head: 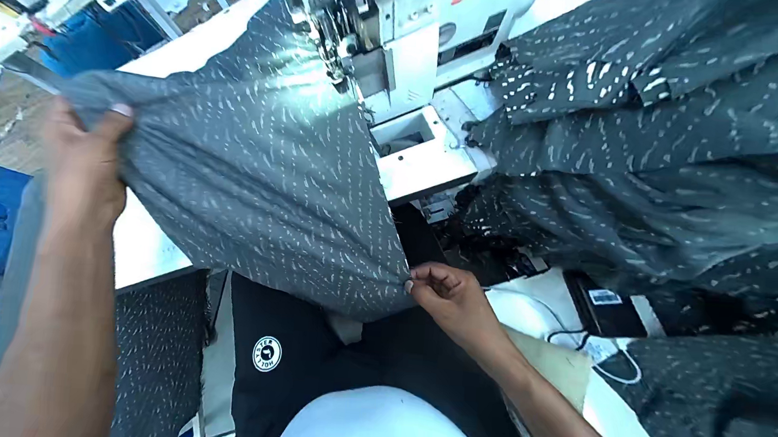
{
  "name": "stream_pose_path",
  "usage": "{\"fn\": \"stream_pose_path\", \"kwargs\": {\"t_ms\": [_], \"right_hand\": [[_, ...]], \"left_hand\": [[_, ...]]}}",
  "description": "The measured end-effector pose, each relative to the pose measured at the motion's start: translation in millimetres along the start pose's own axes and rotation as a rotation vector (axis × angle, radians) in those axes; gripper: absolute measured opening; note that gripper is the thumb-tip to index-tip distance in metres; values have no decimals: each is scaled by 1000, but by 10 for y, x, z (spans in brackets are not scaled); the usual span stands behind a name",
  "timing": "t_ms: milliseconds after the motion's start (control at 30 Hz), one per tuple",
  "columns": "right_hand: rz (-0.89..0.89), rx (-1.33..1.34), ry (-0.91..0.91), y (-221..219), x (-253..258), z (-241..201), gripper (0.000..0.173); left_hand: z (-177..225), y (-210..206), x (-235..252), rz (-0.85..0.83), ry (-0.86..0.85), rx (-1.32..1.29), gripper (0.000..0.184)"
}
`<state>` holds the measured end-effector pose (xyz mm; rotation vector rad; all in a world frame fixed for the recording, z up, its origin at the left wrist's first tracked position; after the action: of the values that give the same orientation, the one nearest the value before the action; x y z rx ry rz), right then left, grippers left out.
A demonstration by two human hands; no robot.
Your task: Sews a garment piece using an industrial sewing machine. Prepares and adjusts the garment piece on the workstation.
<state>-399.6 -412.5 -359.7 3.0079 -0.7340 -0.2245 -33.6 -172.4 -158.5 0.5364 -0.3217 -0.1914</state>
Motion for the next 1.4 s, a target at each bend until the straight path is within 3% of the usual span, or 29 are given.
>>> {"fn": "stream_pose_path", "kwargs": {"t_ms": [100,133,233,300,367,533,767,1133,1233,1400], "right_hand": [[27,-99,43,-8,74,81,9],[35,-119,83,-6,74,106,10],[40,-64,173,30,15,96,12],[17,-20,182,44,-3,76,12],[-11,-2,172,41,-27,55,11],[-33,49,172,6,-11,-132,9],[-7,76,253,-62,363,-565,5],[45,70,313,-144,1024,-1145,5],[64,64,320,-176,1206,-1219,4],[126,99,318,-213,1334,-1255,5]], "left_hand": [[132,-199,-56,-5,-199,545,83],[311,-330,-173,-14,-276,588,81],[760,-826,-599,-193,-405,451,51],[858,-1147,-736,-319,-451,433,48],[805,-1355,-772,-339,-478,504,51],[673,-1466,-651,-336,-470,548,59],[634,-1568,-35,-452,-362,549,68],[543,-1749,796,-464,-248,567,73],[504,-1772,1002,-406,-270,517,66],[514,-1534,929,-9,-520,457,50]]}}
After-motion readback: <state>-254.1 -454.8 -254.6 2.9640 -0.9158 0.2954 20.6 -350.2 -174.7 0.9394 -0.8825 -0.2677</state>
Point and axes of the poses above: each hand's wrist, its own x-axis towards the middle knuckle, its own y-axis out of the back of the hand, z = x × y, the point moved 1 cm from there along x, towards the middle knuckle
